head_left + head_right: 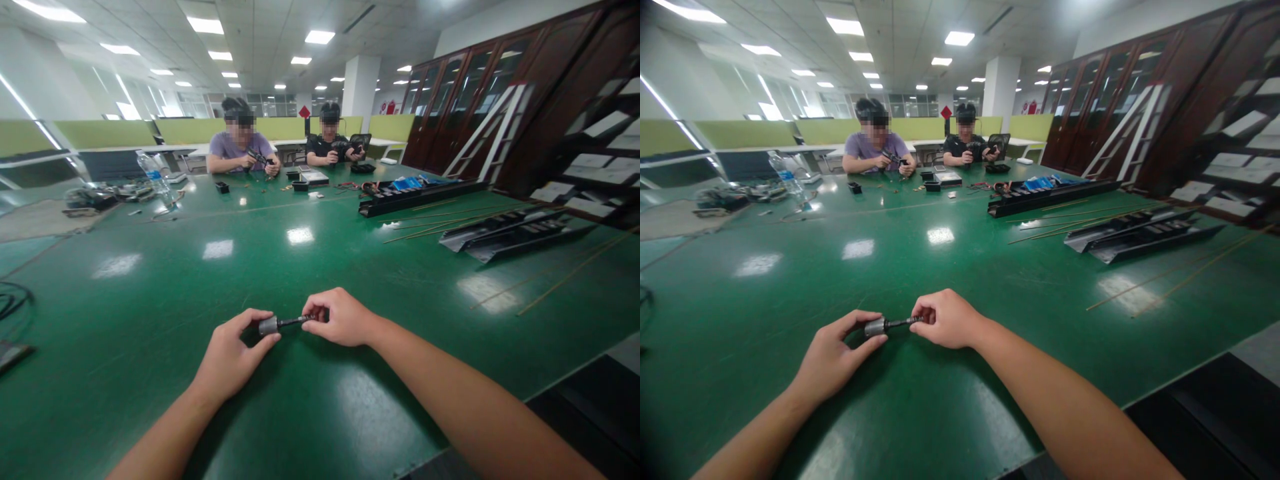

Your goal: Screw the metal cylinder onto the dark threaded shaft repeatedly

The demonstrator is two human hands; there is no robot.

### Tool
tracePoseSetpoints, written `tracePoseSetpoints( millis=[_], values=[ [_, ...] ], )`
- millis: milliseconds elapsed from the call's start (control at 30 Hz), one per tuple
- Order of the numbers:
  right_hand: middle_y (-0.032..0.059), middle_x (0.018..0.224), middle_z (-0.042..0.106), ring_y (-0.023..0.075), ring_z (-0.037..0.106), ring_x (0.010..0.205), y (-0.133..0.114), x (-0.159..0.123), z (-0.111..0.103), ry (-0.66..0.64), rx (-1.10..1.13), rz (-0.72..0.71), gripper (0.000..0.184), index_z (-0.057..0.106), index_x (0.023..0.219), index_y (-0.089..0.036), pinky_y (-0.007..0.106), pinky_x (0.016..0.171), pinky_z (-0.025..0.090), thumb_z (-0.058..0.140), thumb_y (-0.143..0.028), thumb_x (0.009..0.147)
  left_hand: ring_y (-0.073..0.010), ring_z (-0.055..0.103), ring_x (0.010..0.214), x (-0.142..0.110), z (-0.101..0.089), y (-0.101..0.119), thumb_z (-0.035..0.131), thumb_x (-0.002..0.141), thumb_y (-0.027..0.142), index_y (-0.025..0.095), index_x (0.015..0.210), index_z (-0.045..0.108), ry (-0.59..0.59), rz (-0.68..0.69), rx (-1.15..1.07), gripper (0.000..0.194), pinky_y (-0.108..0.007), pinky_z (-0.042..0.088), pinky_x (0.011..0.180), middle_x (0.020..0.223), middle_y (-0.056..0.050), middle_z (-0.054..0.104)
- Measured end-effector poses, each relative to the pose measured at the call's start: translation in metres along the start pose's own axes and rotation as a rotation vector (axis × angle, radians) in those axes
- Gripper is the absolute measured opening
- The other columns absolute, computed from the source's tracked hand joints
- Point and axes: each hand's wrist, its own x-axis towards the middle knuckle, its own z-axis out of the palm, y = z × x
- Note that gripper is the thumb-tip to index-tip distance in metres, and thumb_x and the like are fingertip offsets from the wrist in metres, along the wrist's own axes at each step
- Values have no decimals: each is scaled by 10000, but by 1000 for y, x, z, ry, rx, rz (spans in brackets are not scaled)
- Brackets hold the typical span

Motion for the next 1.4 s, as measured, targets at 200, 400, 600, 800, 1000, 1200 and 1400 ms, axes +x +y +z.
tracePoseSetpoints(
  millis=[200,400,600,800,1000,1200,1400],
  values=[
    [-6,675,655,110,602,606,2,0,0,3,-3,-9,120,694,851,-161,212,597,456,700,-259,781,-218,668,977,1,-1,1,689,828,418,256,1062,665,2,9,6,286,-361,511,896,1051,-10,714],
    [-7,673,655,110,602,603,1,0,-1,7,-1,-13,118,692,853,-162,212,595,455,699,-255,783,-213,673,960,1,0,1,694,823,419,268,1057,669,18,14,18,280,-352,517,884,1036,3,719],
    [-4,674,654,112,601,604,1,0,-2,10,6,-4,121,695,851,-159,216,599,459,704,-256,780,-220,674,959,1,-1,2,694,821,416,247,1053,677,25,21,15,288,-360,524,888,1033,-18,722],
    [1,688,663,118,609,615,2,0,-2,8,11,10,124,695,857,-161,222,608,467,705,-257,779,-232,671,958,1,-1,2,690,826,424,245,1053,674,24,13,6,289,-383,522,891,1031,-29,720],
    [0,679,658,114,601,607,2,1,-2,9,16,25,125,697,850,-157,220,601,463,706,-257,775,-226,673,957,2,-1,1,700,822,416,248,1050,674,22,10,5,284,-370,522,887,1030,-21,719],
    [5,689,660,114,597,614,2,2,-4,12,41,32,140,696,853,-153,220,603,470,704,-271,778,-230,667,953,3,-5,0,728,794,436,246,1024,694,63,-11,0,300,-374,503,913,1014,-19,720],
    [11,690,661,121,606,618,7,2,0,-27,90,29,152,689,851,-146,227,611,489,715,-272,771,-198,651,865,10,-12,-10,846,678,414,182,980,699,147,-300,-494,409,-332,505,885,932,-37,711]
  ],
)
